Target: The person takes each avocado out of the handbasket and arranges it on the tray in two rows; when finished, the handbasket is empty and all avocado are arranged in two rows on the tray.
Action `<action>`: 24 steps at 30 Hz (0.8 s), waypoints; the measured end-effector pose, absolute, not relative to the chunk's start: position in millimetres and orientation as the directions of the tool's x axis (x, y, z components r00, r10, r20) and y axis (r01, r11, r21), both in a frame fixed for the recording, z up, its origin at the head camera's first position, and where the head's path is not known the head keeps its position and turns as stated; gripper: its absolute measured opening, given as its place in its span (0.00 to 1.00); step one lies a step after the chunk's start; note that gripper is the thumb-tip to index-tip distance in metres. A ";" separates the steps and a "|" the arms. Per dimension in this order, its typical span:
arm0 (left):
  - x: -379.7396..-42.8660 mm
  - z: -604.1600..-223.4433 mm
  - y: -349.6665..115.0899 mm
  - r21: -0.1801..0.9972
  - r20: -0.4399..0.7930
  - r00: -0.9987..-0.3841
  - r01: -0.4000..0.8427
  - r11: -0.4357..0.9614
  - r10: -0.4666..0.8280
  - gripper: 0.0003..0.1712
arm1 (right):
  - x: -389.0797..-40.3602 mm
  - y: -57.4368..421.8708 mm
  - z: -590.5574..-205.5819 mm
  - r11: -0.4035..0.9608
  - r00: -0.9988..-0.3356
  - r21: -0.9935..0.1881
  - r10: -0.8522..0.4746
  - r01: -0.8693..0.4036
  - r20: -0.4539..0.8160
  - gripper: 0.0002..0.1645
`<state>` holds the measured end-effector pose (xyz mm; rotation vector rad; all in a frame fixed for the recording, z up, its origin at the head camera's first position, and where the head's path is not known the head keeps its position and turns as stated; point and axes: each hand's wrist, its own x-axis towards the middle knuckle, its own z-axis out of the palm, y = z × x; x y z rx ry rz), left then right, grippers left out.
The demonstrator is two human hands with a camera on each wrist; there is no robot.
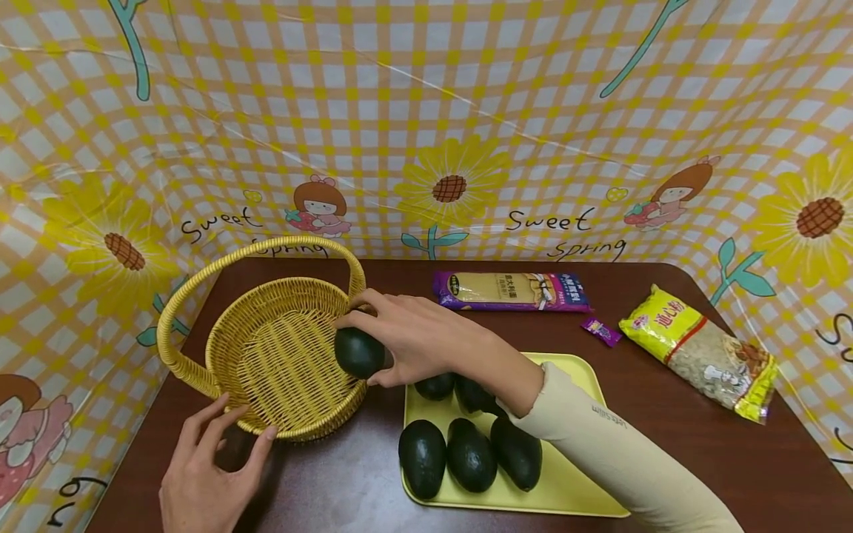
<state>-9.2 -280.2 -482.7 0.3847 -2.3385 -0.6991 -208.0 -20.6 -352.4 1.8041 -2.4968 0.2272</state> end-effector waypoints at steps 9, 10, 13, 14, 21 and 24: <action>-9.1 -482.1 -277.1 0.585 0.509 -0.735 -0.086 0.806 -0.448 0.25 | -203.6 -1.9 -354.4 0.328 -0.343 -0.125 -0.931 -0.936 0.122 0.50; -9.1 -482.0 -277.0 0.585 0.511 -0.734 -0.084 0.807 -0.447 0.25 | -203.2 0.5 -354.9 0.331 -0.347 -0.132 -0.930 -0.934 0.123 0.50; -9.1 -481.5 -276.6 0.585 0.513 -0.733 -0.082 0.807 -0.447 0.25 | -201.1 8.1 -355.1 0.342 -0.359 -0.140 -0.924 -0.929 0.129 0.50; -9.3 -481.2 -276.7 0.584 0.511 -0.735 -0.085 0.807 -0.447 0.25 | -200.4 10.5 -355.3 0.345 -0.364 -0.144 -0.922 -0.927 0.131 0.50; -9.5 -482.5 -277.4 0.603 0.509 -0.733 -0.070 0.795 -0.450 0.26 | -196.6 25.0 -357.6 0.369 -0.392 -0.161 -0.907 -0.916 0.152 0.49; -9.2 -483.9 -277.2 0.615 0.504 -0.732 -0.067 0.786 -0.457 0.26 | -194.6 31.5 -358.3 0.380 -0.404 -0.158 -0.901 -0.911 0.156 0.48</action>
